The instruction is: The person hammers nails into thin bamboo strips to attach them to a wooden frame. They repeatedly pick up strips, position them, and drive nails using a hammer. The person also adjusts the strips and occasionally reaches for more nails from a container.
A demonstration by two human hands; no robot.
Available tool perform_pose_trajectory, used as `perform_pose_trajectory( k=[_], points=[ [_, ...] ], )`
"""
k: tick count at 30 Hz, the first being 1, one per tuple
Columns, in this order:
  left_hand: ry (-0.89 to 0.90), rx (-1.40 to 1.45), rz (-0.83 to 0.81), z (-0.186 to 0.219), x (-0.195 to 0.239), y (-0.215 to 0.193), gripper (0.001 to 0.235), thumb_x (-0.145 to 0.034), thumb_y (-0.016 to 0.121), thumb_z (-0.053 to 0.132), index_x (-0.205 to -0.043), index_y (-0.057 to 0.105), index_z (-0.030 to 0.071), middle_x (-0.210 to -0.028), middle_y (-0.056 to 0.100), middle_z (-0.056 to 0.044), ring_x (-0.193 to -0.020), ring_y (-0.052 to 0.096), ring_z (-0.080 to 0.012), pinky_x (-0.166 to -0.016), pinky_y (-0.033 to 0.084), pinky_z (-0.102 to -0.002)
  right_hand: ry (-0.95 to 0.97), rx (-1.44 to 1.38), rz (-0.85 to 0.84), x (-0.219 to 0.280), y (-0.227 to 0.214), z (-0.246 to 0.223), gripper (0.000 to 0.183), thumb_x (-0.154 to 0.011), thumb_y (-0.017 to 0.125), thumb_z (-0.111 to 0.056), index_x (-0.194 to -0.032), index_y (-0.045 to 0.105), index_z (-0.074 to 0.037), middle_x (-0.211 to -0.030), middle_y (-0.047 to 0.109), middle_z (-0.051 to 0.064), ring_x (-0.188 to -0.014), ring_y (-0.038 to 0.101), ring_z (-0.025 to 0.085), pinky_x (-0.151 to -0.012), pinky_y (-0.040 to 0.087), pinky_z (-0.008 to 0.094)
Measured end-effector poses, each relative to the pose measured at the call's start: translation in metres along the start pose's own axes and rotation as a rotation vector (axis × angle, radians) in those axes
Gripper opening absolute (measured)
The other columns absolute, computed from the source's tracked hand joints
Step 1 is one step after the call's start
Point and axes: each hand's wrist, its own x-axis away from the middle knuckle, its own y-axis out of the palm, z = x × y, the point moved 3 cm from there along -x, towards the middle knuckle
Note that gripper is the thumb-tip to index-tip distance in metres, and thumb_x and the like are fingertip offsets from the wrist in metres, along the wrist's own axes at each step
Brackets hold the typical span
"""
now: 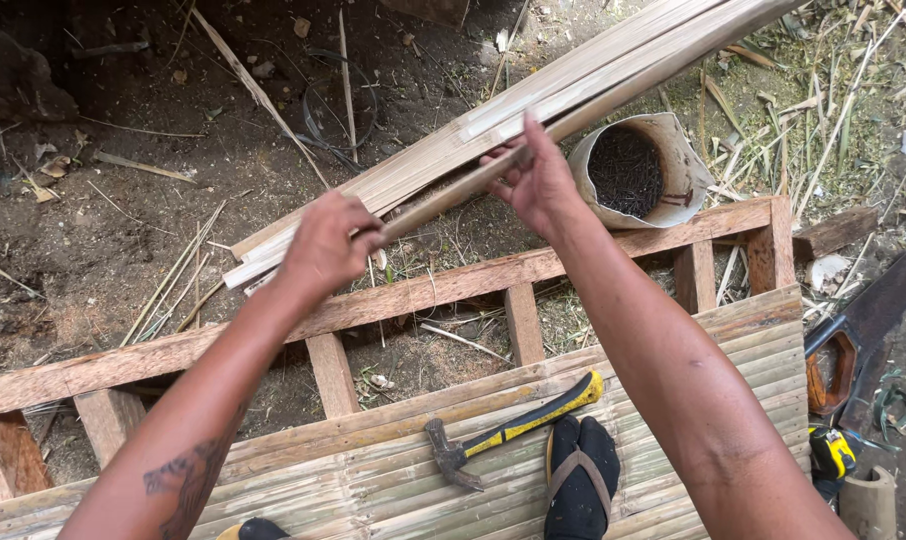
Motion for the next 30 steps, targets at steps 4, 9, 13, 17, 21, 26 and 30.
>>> perform_pose_trajectory(
  k=[4, 9, 13, 17, 21, 26, 30],
  points=[
    [0.119, 0.028, 0.037, 0.001, 0.008, 0.016, 0.015, -0.094, 0.073, 0.023, -0.098, 0.077, 0.010, -0.100, 0.070, -0.004, -0.109, 0.055, -0.0200, -0.102, 0.041, -0.040, -0.038, -0.054, -0.048, -0.002, -0.002, 0.008, 0.033, -0.089, 0.079, -0.022, -0.107, 0.059, -0.003, -0.090, 0.068, 0.004, -0.079, 0.066, 0.014, -0.087, 0.057, 0.034],
    [0.288, -0.232, 0.340, 0.000, -0.016, 0.028, 0.022, -0.092, 0.069, 0.017, -0.110, 0.070, 0.005, -0.099, 0.066, -0.011, -0.095, 0.060, -0.0219, -0.085, 0.051, -0.037, -0.024, -0.168, -0.039, -0.002, -0.012, 0.013, 0.032, -0.085, 0.082, -0.019, -0.106, 0.064, -0.003, -0.091, 0.071, 0.003, -0.075, 0.062, 0.013, -0.094, 0.056, 0.033],
    [0.092, -0.247, 0.109, -0.009, -0.036, 0.029, 0.013, -0.101, 0.057, 0.012, -0.108, 0.067, 0.006, -0.077, 0.061, -0.006, -0.070, 0.061, -0.0208, -0.070, 0.055, -0.040, -0.020, -0.184, -0.068, 0.003, -0.006, 0.005, 0.040, -0.086, 0.081, -0.017, -0.120, 0.064, -0.005, -0.095, 0.068, 0.003, -0.074, 0.063, 0.013, -0.090, 0.053, 0.032],
    [-0.202, 0.172, -0.294, -0.021, -0.039, 0.031, 0.046, -0.109, 0.054, 0.040, -0.090, 0.075, 0.004, -0.070, 0.058, -0.009, -0.061, 0.051, -0.0222, -0.073, 0.055, -0.043, -0.019, -0.203, -0.150, 0.011, -0.007, 0.005, 0.048, -0.087, 0.073, -0.005, -0.132, 0.060, -0.010, -0.103, 0.069, 0.005, -0.077, 0.062, 0.013, -0.083, 0.054, 0.031],
    [-0.193, 0.646, -0.411, -0.018, -0.043, 0.020, 0.035, -0.101, 0.055, 0.030, -0.095, 0.077, 0.003, -0.078, 0.077, -0.013, -0.069, 0.073, -0.0201, -0.077, 0.058, -0.038, 0.017, -0.216, -0.219, 0.010, -0.011, 0.006, 0.044, -0.090, 0.067, -0.003, -0.133, 0.061, -0.009, -0.100, 0.068, 0.007, -0.079, 0.063, 0.013, -0.074, 0.056, 0.029],
    [-0.283, 0.743, -0.509, -0.014, -0.035, 0.028, 0.040, -0.102, 0.052, 0.033, -0.101, 0.077, 0.002, -0.083, 0.078, -0.017, -0.075, 0.072, -0.0246, -0.079, 0.060, -0.041, 0.002, -0.231, -0.233, 0.002, -0.028, 0.020, 0.025, -0.093, 0.069, -0.010, -0.116, 0.060, -0.007, -0.092, 0.064, 0.004, -0.078, 0.062, 0.014, -0.073, 0.056, 0.032],
    [-0.237, 0.389, -0.134, -0.020, -0.042, 0.027, 0.040, -0.104, 0.053, 0.038, -0.111, 0.072, 0.004, -0.109, 0.072, -0.010, -0.101, 0.067, -0.0220, -0.091, 0.055, -0.038, 0.013, -0.070, -0.044, -0.011, -0.027, 0.026, 0.025, -0.095, 0.078, -0.020, -0.102, 0.057, -0.008, -0.090, 0.059, 0.005, -0.077, 0.057, 0.016, -0.078, 0.057, 0.038]
  ],
)
